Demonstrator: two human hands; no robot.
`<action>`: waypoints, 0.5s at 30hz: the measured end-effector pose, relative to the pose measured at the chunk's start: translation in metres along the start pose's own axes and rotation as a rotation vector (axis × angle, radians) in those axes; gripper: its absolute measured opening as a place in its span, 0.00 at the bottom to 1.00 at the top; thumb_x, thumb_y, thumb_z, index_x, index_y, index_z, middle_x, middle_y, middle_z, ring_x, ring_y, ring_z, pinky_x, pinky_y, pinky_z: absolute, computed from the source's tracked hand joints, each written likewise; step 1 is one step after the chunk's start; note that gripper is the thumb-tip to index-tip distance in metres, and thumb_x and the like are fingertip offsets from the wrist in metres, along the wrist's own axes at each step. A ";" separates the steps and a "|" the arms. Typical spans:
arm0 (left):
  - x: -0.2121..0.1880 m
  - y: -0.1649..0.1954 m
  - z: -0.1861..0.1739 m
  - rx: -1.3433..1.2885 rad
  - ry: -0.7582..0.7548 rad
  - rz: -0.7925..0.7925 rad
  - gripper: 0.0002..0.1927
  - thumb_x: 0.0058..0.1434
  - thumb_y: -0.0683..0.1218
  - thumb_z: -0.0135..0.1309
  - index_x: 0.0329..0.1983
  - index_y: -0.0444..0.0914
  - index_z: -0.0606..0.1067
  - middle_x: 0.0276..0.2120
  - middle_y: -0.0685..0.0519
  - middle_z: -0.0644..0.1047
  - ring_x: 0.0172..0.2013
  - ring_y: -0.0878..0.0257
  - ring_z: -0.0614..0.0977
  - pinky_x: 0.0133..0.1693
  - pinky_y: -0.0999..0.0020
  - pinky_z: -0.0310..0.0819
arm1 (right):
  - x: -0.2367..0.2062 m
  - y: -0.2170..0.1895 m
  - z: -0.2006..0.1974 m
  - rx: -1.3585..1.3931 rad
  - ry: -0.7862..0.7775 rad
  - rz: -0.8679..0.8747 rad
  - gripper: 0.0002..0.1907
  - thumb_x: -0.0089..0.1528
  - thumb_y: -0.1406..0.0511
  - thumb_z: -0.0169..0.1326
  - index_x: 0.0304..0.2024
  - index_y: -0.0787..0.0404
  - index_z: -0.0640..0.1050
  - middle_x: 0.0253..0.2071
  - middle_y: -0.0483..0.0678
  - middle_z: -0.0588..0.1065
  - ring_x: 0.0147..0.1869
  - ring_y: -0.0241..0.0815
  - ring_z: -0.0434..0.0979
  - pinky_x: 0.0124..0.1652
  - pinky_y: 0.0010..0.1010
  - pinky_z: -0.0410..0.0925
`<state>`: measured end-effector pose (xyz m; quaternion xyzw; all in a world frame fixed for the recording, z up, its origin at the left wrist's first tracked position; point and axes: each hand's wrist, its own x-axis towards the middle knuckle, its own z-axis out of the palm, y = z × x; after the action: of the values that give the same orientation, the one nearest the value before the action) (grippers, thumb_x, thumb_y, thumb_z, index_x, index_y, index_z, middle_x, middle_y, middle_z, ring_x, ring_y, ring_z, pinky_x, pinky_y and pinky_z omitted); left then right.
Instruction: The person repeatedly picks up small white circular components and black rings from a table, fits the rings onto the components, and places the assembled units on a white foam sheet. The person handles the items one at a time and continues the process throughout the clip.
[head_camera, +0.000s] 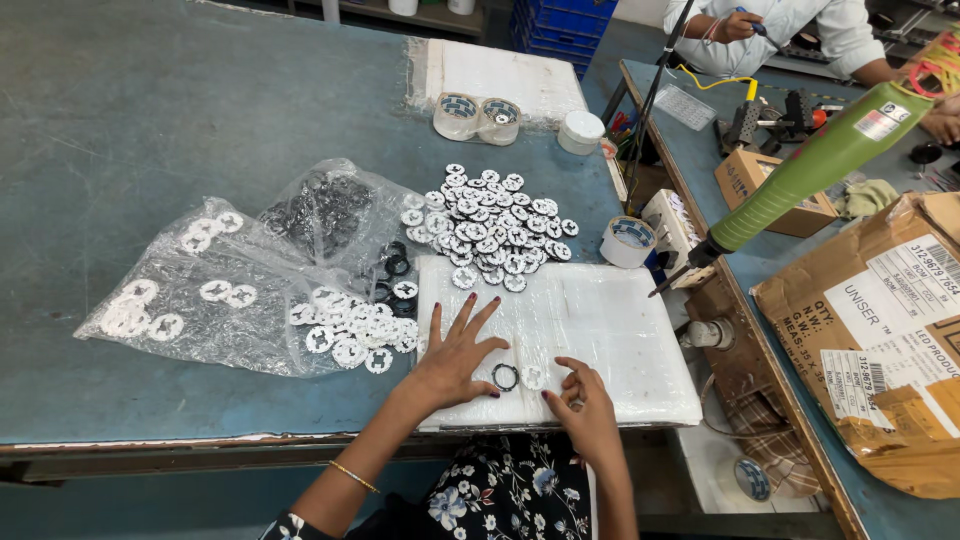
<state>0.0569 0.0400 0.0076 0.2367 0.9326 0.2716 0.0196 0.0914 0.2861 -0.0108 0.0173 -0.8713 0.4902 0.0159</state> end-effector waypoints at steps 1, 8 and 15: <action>0.000 -0.001 0.002 -0.045 0.028 0.038 0.36 0.44 0.57 0.71 0.58 0.53 0.75 0.77 0.54 0.43 0.74 0.46 0.35 0.65 0.27 0.19 | 0.001 -0.001 -0.004 -0.009 -0.040 -0.014 0.29 0.55 0.67 0.64 0.59 0.55 0.75 0.39 0.46 0.69 0.34 0.32 0.69 0.35 0.25 0.69; 0.000 0.004 0.014 0.014 0.013 -0.026 0.19 0.50 0.54 0.70 0.44 0.50 0.79 0.77 0.54 0.46 0.76 0.46 0.37 0.69 0.30 0.23 | 0.007 -0.017 -0.006 -0.225 -0.195 -0.026 0.29 0.55 0.63 0.66 0.60 0.48 0.79 0.37 0.46 0.70 0.28 0.35 0.64 0.33 0.24 0.67; -0.019 0.011 0.022 -0.034 0.146 -0.026 0.29 0.47 0.55 0.71 0.50 0.41 0.76 0.75 0.48 0.48 0.75 0.43 0.40 0.68 0.31 0.26 | 0.008 -0.024 -0.003 -0.205 -0.175 -0.037 0.30 0.52 0.63 0.67 0.57 0.50 0.78 0.37 0.44 0.71 0.26 0.34 0.64 0.30 0.24 0.65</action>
<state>0.0822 0.0502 -0.0074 0.2038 0.9298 0.3039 -0.0410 0.0844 0.2764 0.0116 0.0745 -0.9143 0.3949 -0.0495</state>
